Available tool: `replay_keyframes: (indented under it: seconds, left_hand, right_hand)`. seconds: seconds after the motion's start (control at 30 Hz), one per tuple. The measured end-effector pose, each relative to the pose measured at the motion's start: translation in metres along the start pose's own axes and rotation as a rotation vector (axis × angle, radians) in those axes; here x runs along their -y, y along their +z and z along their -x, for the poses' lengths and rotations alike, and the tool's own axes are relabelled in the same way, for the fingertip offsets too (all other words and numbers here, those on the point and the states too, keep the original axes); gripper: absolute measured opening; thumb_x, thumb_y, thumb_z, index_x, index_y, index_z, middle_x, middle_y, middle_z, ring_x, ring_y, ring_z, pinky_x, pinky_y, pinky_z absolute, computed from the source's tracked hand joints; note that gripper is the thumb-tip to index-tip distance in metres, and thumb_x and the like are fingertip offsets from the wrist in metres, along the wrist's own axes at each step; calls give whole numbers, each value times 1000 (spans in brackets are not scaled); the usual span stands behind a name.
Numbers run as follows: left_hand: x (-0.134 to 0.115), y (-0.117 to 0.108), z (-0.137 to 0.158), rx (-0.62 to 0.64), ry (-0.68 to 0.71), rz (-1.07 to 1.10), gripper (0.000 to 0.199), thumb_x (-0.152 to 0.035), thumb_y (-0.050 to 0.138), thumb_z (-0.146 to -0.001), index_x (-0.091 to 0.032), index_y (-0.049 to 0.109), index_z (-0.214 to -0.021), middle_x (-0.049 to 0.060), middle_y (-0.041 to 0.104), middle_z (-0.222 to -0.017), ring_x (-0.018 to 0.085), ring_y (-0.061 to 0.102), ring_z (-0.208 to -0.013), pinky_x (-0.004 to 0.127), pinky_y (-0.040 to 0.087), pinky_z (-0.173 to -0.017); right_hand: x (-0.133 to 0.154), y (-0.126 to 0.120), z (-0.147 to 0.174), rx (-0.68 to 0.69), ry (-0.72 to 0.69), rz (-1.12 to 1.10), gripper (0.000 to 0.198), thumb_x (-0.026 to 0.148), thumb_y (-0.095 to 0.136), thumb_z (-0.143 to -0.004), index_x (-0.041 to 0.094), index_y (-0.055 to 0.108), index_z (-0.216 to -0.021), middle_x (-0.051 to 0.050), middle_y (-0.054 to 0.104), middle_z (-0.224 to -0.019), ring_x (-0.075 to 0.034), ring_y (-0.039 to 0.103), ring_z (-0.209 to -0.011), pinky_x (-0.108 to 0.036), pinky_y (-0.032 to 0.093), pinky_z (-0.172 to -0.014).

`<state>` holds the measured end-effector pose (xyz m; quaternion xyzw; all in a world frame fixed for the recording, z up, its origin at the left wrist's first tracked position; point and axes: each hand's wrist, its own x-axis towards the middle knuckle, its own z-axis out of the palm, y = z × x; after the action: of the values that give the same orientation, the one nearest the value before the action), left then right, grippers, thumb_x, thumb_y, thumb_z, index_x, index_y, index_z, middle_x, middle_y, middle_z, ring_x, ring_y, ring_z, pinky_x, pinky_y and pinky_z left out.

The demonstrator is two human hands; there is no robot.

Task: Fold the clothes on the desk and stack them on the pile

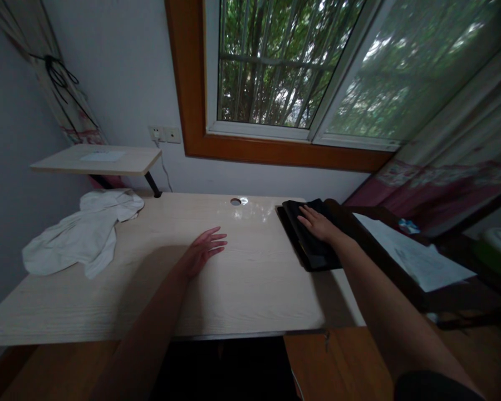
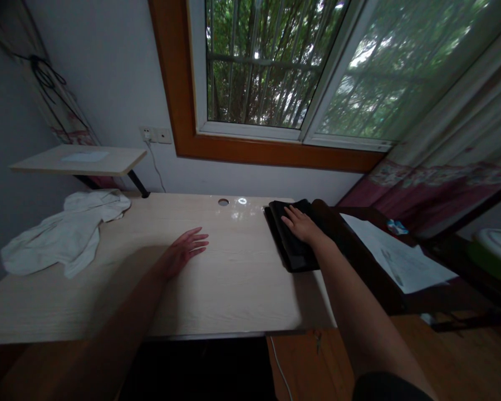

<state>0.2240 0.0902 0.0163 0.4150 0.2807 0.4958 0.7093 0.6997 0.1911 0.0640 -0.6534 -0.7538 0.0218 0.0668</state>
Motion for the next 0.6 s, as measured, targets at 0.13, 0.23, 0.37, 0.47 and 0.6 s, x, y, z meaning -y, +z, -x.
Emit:
replay_keyframes:
  seconds: [0.13,0.23,0.37,0.47,0.6]
  left_hand:
    - [0,1,1,2,4,-2,58,-30,73,-87,-22,58,-142,17,63,-141,33,63,-124,57,37,-117]
    - [-1,2,1,-6,3,-6,57,-29,72,-87,-21,58,-142,18,63,-141,32,64,-123,56,39,-116]
    - [-1,1,1,-10,4,-4,56,-27,73,-86,-21,59,-141,17,64,-141,32,64,-124,54,40,-115]
    - [0,1,0,-11,-2,0,58,-25,74,-84,-21,59,-140,17,64,-140,31,64,-123,53,40,-114]
    - [0,2,0,-5,0,-2,57,-25,74,-85,-21,59,-140,17,64,-140,31,64,-123,52,41,-114]
  right_hand:
    - [-8,-2,34,-46,-53,38,69,56,33,-102,17,40,-159,-14,34,-167,-31,35,-153,-49,30,-125]
    - [-13,-2,62,-74,-83,87,66,55,33,-103,19,41,-158,-14,36,-165,-31,36,-152,-52,31,-124]
    - [-15,1,97,-144,-88,154,62,53,30,-104,23,45,-156,-12,39,-164,-30,36,-152,-54,32,-123]
    - [-13,5,118,-203,-125,190,62,52,28,-105,21,46,-155,-12,38,-165,-30,36,-152,-56,35,-121]
    - [-10,8,134,-226,-118,197,65,55,26,-106,18,46,-155,-13,36,-165,-31,33,-153,-56,35,-121]
